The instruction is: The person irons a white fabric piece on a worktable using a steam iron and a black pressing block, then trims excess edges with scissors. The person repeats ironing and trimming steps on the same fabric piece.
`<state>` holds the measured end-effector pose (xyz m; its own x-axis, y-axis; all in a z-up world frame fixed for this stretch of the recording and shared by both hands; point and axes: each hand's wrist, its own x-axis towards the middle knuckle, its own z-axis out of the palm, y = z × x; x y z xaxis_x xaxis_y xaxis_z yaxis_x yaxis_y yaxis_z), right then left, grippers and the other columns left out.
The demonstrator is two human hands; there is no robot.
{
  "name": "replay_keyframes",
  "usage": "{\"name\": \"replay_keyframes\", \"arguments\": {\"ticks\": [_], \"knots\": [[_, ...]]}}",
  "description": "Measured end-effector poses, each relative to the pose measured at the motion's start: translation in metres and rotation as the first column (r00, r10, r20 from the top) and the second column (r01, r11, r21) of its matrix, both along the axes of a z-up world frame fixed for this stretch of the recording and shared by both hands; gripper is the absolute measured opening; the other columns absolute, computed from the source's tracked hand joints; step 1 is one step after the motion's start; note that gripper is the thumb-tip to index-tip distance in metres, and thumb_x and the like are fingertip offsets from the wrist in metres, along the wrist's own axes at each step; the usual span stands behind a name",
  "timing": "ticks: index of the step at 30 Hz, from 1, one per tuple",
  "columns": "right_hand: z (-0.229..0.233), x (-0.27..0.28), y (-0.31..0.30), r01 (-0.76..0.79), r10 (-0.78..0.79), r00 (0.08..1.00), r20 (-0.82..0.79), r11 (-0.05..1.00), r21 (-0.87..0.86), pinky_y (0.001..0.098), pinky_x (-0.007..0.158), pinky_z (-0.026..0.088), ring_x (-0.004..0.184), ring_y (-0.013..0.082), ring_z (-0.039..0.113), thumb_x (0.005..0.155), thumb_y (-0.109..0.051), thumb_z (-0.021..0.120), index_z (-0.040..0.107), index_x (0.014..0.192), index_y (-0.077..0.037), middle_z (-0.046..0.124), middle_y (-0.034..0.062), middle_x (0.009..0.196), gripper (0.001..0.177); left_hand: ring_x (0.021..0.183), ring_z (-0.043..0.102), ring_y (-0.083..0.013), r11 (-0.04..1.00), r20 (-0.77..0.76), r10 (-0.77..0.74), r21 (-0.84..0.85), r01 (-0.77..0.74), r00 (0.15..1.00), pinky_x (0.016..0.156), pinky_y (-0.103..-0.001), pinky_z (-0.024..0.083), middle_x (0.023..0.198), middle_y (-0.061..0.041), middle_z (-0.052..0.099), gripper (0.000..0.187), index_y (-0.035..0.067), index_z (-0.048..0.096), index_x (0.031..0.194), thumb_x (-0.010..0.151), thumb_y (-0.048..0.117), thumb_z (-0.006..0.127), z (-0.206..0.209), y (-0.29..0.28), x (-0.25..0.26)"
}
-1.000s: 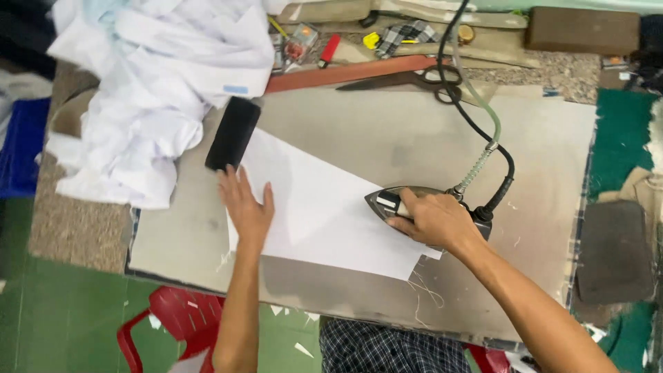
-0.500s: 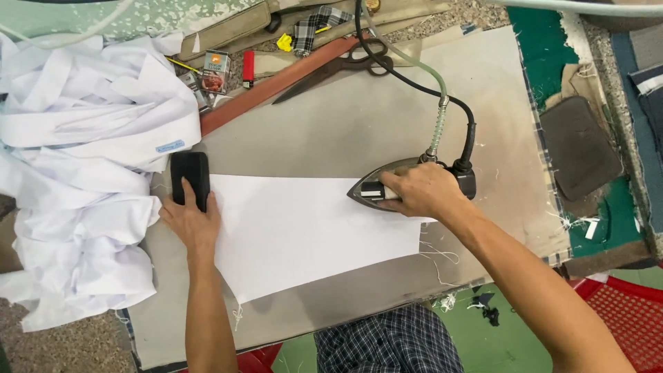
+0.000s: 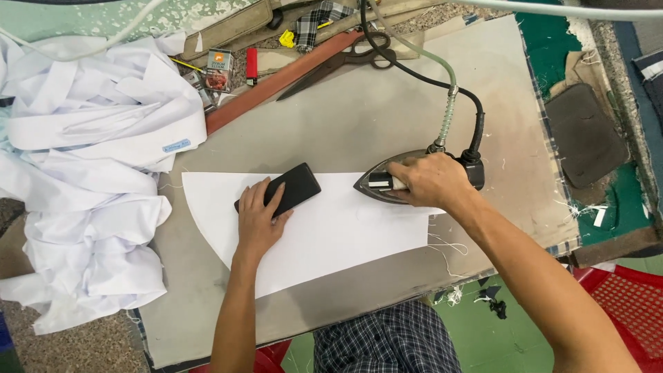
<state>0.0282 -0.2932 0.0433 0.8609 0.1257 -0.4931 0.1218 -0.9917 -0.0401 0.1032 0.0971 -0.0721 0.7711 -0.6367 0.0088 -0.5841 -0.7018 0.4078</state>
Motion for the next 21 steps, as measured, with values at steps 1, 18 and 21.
{"name": "replay_keyframes", "arguments": {"ticks": [1,18,21], "knots": [[0.001,-0.001,0.001,-0.003,0.003,1.000,-0.003,1.000,0.006,0.0353,0.082,0.062,0.089,0.0217,0.078,0.089,-0.057,0.062,0.060,0.118,-0.033,0.078,-0.0010,0.102,0.038,0.143,0.037,-0.0314,1.000,-0.003,0.003,0.006,-0.003,1.000,0.122,-0.055,0.021,0.152,-0.014,0.043,0.061,0.025,0.052,0.151,0.093,0.027,0.072,0.000,-0.001,-0.002],[0.005,-0.002,-0.006,-0.120,0.110,0.985,0.136,0.990,0.068,0.0368,0.071,0.062,0.079,0.0254,0.078,0.087,-0.051,0.069,0.062,0.110,-0.021,0.076,0.0076,0.092,0.038,0.144,0.042,-0.0264,0.991,-0.013,0.132,0.025,-0.131,0.991,0.126,-0.051,0.022,0.151,-0.008,0.049,0.068,0.030,0.058,0.146,0.084,0.047,0.080,0.005,-0.014,-0.001],[0.004,0.000,-0.008,-0.132,0.123,0.987,0.102,0.988,0.086,0.0384,0.071,0.063,0.079,0.0274,0.078,0.087,-0.051,0.068,0.061,0.113,-0.020,0.076,0.0088,0.093,0.041,0.145,0.038,-0.0269,0.989,-0.034,0.137,0.056,-0.135,0.990,0.126,-0.052,0.021,0.150,-0.006,0.047,0.066,0.034,0.055,0.148,0.087,0.040,0.079,0.004,-0.015,-0.002]]}}
